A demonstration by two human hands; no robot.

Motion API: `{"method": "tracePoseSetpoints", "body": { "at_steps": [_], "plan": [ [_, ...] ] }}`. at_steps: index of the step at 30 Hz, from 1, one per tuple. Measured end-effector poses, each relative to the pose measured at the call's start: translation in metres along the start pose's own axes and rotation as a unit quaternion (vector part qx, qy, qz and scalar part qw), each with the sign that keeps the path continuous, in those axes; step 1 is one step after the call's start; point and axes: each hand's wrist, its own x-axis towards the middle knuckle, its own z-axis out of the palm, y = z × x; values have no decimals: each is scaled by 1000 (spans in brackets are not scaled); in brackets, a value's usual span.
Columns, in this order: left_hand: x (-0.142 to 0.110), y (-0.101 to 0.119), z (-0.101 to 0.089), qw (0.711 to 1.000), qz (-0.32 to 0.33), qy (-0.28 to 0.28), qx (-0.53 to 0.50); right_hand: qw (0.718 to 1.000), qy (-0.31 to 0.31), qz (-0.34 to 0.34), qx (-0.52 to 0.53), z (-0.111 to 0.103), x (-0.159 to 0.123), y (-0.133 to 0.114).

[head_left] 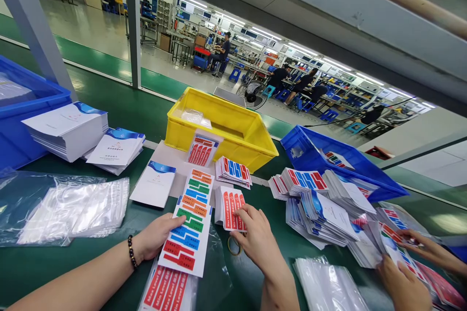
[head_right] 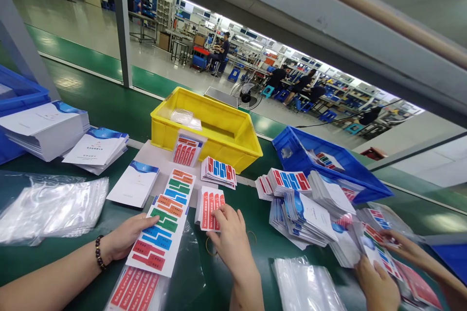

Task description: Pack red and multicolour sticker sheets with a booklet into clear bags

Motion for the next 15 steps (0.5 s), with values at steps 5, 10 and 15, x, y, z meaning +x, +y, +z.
{"method": "tracePoseSetpoints", "body": {
  "at_steps": [5, 10, 15],
  "plan": [
    [2, -4, -2, 1000, 2, 18, -1, 998, 42, -25, 40, -4, 0, 8],
    [12, -14, -5, 998, 42, 10, -39, 945, 301, -111, 68, -3, 0, -40],
    [14, -16, 0, 993, 96, 4, -73, 926, 256, -264, 89, 19, -4, -107]
  ]
}}
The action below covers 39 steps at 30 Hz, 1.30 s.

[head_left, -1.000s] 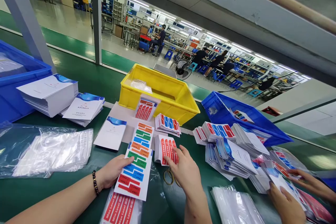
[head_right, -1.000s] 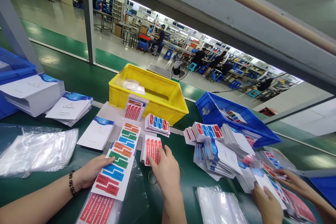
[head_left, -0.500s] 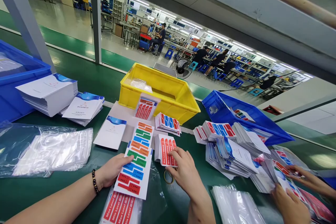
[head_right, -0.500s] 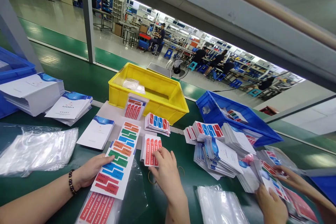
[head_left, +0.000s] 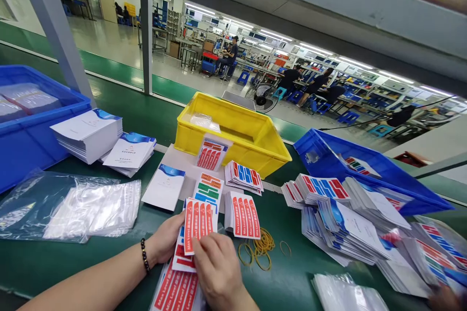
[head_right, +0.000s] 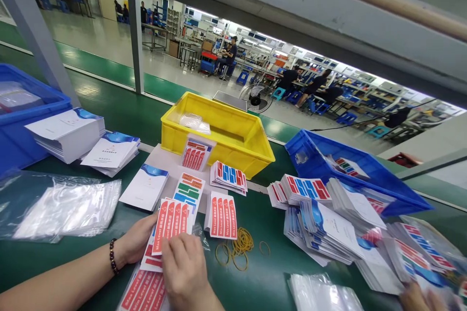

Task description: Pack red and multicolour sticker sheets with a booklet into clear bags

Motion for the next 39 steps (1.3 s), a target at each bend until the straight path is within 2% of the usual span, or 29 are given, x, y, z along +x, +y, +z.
{"method": "tracePoseSetpoints", "body": {
  "at_steps": [3, 6, 11, 13, 14, 16, 17, 19, 21, 22, 24, 26, 32, 35, 37, 39],
  "plan": [
    [-2, 1, 4, 999, 9, 37, 21, 1000, -24, -1, -9, 12, -1, -11],
    [-2, 0, 3, 998, 20, 45, 28, 999, -34, 9, -6, 13, -1, -10],
    [1, -5, -4, 996, 54, -41, 63, 997, -67, 19, 44, 2, 3, -7],
    [0, -6, -5, 994, 64, -58, 66, 991, -62, 53, 104, -2, 1, -1],
    [0, -6, -5, 994, 62, -61, 60, 985, -50, 90, 137, -4, 0, 3],
    [-2, -6, -6, 995, 49, -64, 55, 957, -27, 212, 196, -6, -5, 13],
    [-3, -6, -7, 995, 43, -63, 60, 931, -28, 287, 224, -5, -8, 19],
    [-3, -6, -8, 995, 34, -57, 77, 862, -52, 421, 278, -2, -12, 28],
    [-3, -7, -8, 993, 30, -54, 96, 805, -79, 493, 321, 2, -15, 34],
    [-3, -7, -9, 993, 28, -57, 104, 788, -85, 509, 335, 4, -15, 36],
    [-3, -7, -9, 990, 24, -71, 120, 775, -87, 518, 351, 7, -15, 38],
    [-3, -8, -10, 987, 22, -88, 135, 776, -89, 509, 362, 7, -15, 39],
    [-2, -11, -13, 979, 32, -105, 169, 812, -105, 472, 327, 3, -13, 42],
    [-2, -11, -13, 976, 34, -97, 190, 819, -61, 472, 319, 3, -12, 41],
    [-3, -9, -12, 972, 29, -95, 213, 785, -3, 493, 374, 4, -11, 40],
    [-5, -6, -12, 963, 26, -101, 248, 722, -1, 503, 475, 3, -10, 39]
  ]
}}
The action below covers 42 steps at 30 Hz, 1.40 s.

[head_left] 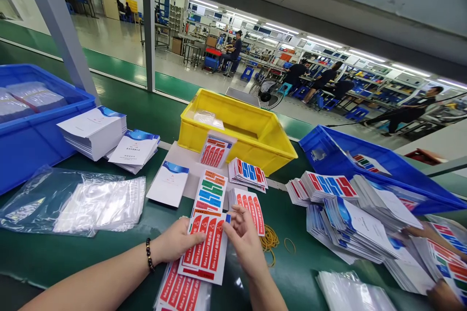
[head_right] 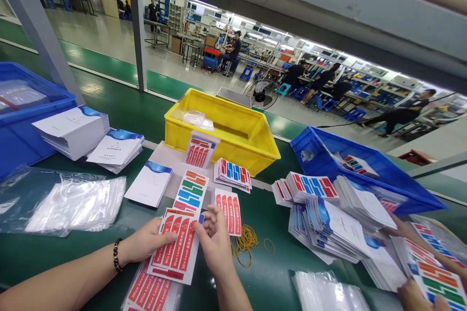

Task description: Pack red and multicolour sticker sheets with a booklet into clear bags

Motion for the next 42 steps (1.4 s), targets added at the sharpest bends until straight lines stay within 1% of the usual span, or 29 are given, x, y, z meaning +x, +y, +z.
{"method": "tracePoseSetpoints", "body": {
  "at_steps": [2, 3, 4, 5, 6, 8, 9, 10, 11, 13, 15, 17, 20, 23, 27, 28, 30, 32, 33, 35, 36, 38, 40, 42],
  "plan": [
    [-2, 5, -1, 998, 7, -8, 64, 995, -79, 39, 46, -4, 1, -1],
    [-3, 8, -2, 994, 19, -11, 110, 993, -92, 48, 51, -7, 2, -1],
    [-3, 12, -2, 986, 35, -12, 162, 995, -75, 46, 56, -11, 3, -1],
    [-4, 16, -3, 975, 52, -9, 217, 996, -33, 37, 68, -16, 6, -2],
    [-4, 20, -3, 959, 69, -1, 274, 995, 25, 24, 92, -20, 8, -2],
    [-4, 25, -5, 922, 98, 10, 375, 978, 135, 5, 160, -27, 13, -3],
    [-5, 26, -5, 903, 110, 9, 414, 967, 172, -1, 189, -29, 14, -4],
    [-5, 27, -6, 885, 121, 0, 449, 959, 193, -4, 209, -29, 15, -4],
    [-5, 27, -6, 870, 131, -15, 474, 956, 199, -4, 217, -29, 15, -4],
    [-6, 26, -6, 855, 147, -43, 496, 961, 180, 1, 208, -26, 14, -4],
    [-7, 26, -7, 860, 153, -50, 484, 973, 143, 10, 182, -25, 13, -2],
    [-7, 26, -7, 883, 157, -37, 440, 982, 113, 17, 151, -28, 11, -1],
    [-6, 25, -6, 917, 164, 6, 362, 990, 84, 27, 107, -34, 10, -1],
    [-4, 23, -4, 932, 158, 29, 326, 994, 41, 41, 96, -31, 9, -1],
    [-3, 20, -2, 946, 161, 39, 279, 995, -7, 59, 85, -18, 6, -1],
    [-2, 19, -2, 949, 166, 51, 262, 997, -19, 55, 59, -15, 5, -2],
    [-2, 17, -1, 954, 172, 83, 232, 998, -57, 23, -23, -12, 2, -6],
    [-1, 16, -1, 955, 176, 113, 212, 987, -119, -21, -107, -10, 0, -10],
    [-1, 15, -1, 954, 179, 122, 206, 978, -155, -38, -133, -9, 0, -13],
    [0, 15, -1, 954, 185, 129, 199, 966, -210, -42, -148, -7, -1, -15],
    [0, 15, -2, 955, 186, 127, 195, 964, -219, -33, -145, -5, -2, -14],
    [0, 17, -3, 964, 168, 116, 172, 971, -201, -13, -131, -2, -2, -11],
    [0, 20, -4, 981, 115, 91, 127, 981, -163, 1, -106, 0, -2, -6],
    [0, 23, -5, 991, 55, 73, 98, 988, -137, 15, -74, 2, -1, -2]
  ]
}}
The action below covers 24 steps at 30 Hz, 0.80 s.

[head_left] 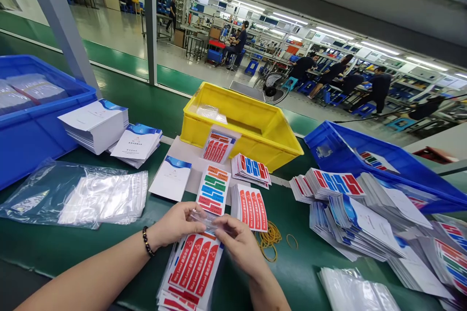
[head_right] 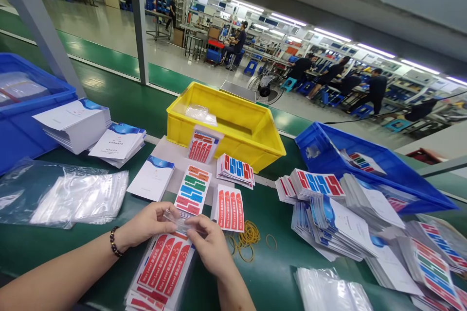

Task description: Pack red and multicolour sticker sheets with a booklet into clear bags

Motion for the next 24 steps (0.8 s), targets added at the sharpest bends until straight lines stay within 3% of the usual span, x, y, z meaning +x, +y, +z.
{"method": "tracePoseSetpoints", "body": {
  "at_steps": [2, 6, 12, 17, 24],
  "plan": [
    [0, 2, -1, 999, -30, 4, 14, 1000, 10, 16, 25, 1, 1, 2],
    [0, 1, -1, 997, -12, 41, 60, 999, 17, 30, 23, 2, 3, 2],
    [1, -4, 2, 996, 13, 55, 62, 998, 44, -35, -37, 8, 7, 1],
    [0, -3, 5, 994, 25, 72, 84, 996, 47, -39, -72, 14, 8, 0],
    [0, -6, 7, 994, 43, 53, 85, 988, 67, -73, -122, 23, 7, -3]
  ]
}}
